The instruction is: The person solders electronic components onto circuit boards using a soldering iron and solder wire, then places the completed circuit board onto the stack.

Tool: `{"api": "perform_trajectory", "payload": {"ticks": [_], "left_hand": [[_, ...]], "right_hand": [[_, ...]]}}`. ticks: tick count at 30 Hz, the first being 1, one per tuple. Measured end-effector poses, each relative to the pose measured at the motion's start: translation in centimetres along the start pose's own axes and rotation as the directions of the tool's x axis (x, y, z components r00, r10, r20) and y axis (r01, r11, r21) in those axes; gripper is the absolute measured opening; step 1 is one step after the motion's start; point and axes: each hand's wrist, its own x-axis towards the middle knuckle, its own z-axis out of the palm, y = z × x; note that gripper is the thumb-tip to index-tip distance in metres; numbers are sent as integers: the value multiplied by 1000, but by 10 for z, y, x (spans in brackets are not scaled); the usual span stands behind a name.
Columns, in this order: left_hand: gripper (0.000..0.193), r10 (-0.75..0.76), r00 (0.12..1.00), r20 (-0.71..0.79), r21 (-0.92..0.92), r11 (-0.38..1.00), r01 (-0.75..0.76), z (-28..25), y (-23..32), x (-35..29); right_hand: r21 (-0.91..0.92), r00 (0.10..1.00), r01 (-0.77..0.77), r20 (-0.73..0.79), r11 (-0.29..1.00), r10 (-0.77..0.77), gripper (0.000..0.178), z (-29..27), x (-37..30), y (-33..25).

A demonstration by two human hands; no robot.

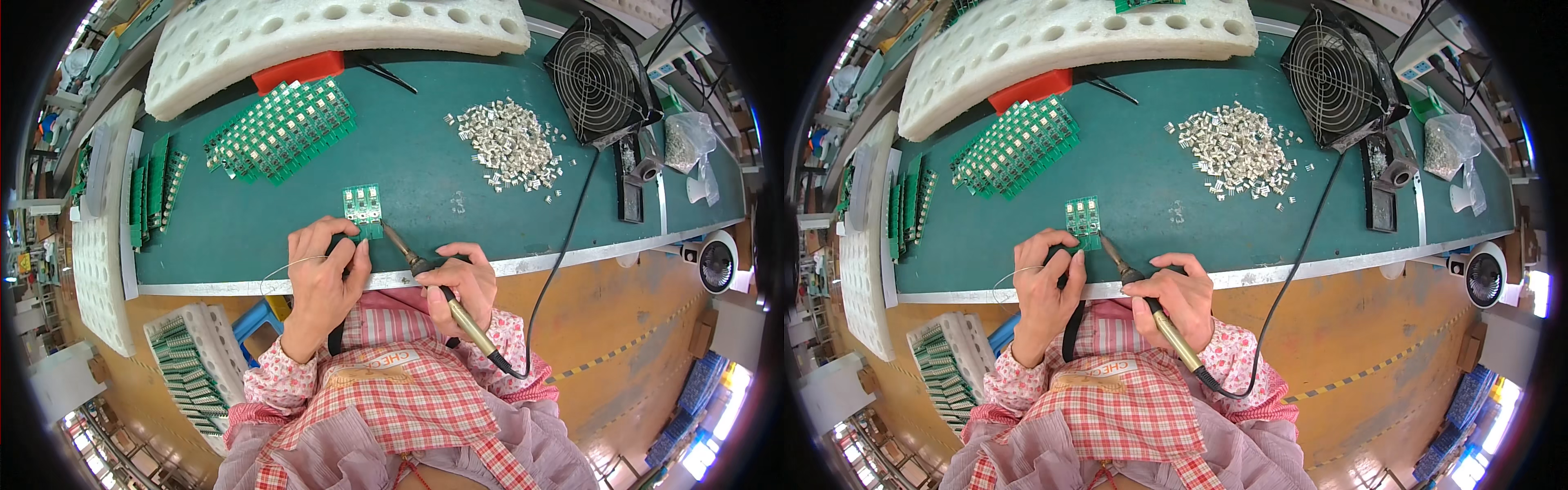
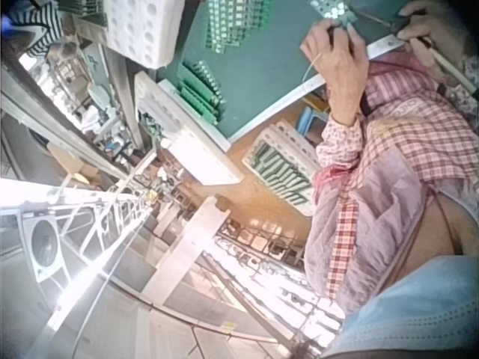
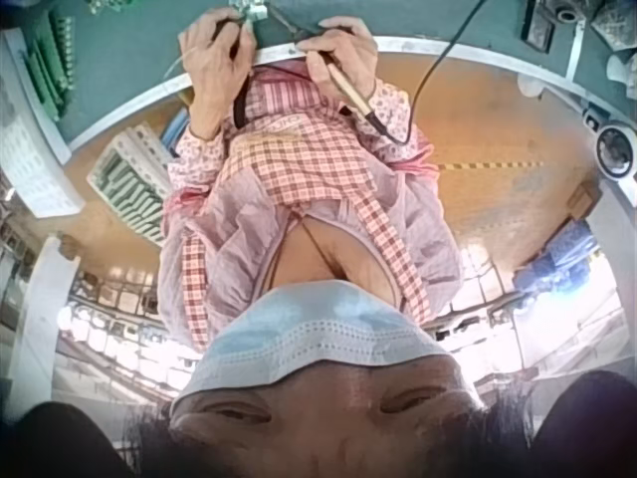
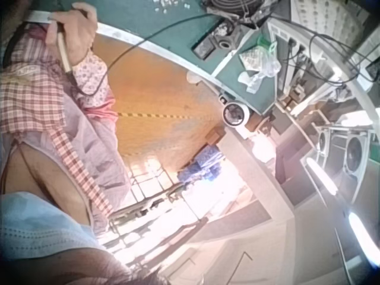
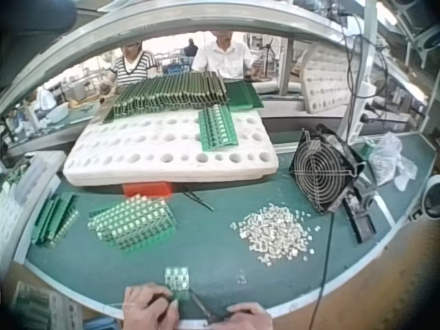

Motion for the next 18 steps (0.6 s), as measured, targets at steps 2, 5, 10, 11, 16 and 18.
{"api": "perform_trajectory", "payload": {"ticks": [2,5,10,11,16,18], "left_hand": [[9,2,1000,0,-4,1000,-2,0,0,0],[9,4,1000,-1,-7,1000,-4,0,-1,0],[10,8,1000,1,-8,1000,-8,-1,-1,0],[9,11,1000,6,-14,1000,-11,-1,-2,0],[9,1,1000,4,-27,1000,0,-3,-3,1],[8,7,1000,1,-27,1000,-7,-3,-3,1]], "right_hand": [[2,1000,-1,8,1000,1,11,0,1,0],[5,1000,-2,14,1000,2,11,-1,3,-1],[18,996,-69,-53,997,70,10,0,2,-2],[54,988,-93,-122,994,99,10,2,0,-2],[106,975,-129,-170,986,146,8,2,-6,-1],[106,985,-85,-141,991,100,7,0,-6,-1]]}}
